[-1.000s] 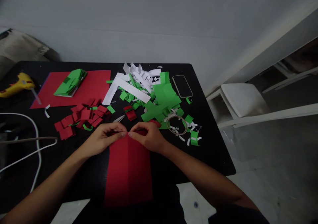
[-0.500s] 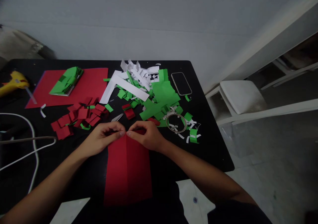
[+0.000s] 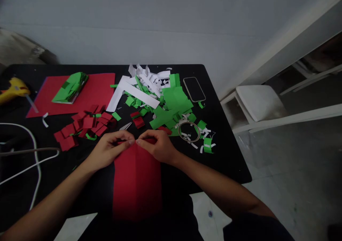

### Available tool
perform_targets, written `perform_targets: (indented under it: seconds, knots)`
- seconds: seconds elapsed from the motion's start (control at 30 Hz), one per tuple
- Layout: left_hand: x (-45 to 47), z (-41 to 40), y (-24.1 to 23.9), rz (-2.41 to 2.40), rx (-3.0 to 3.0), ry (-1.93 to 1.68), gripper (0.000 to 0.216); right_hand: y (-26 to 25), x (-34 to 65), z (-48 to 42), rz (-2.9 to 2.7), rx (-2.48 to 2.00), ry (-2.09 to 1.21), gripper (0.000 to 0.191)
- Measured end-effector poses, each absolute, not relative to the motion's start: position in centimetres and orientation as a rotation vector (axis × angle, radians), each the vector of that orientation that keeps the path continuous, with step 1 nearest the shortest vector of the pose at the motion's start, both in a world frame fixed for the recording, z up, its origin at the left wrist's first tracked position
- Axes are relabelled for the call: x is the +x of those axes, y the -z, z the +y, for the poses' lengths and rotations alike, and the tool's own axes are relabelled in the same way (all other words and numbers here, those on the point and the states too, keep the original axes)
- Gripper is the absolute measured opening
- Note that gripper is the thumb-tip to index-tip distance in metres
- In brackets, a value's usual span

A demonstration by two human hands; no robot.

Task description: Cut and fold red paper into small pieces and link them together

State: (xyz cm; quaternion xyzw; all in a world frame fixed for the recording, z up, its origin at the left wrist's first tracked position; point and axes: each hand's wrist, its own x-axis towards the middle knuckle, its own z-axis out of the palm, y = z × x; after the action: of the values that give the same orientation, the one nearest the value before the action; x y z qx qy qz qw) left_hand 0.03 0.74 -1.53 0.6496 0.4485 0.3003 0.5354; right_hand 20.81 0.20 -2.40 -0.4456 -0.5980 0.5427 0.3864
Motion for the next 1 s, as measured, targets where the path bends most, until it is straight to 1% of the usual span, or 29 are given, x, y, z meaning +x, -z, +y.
perform_targets:
  seconds: [1.0]
  knots:
    - [1.2,0.0,1.6,1.162,1.476,-0.844,0.021,2.4,20.3,-0.2,-1.411,-1.217,-1.305,0.014]
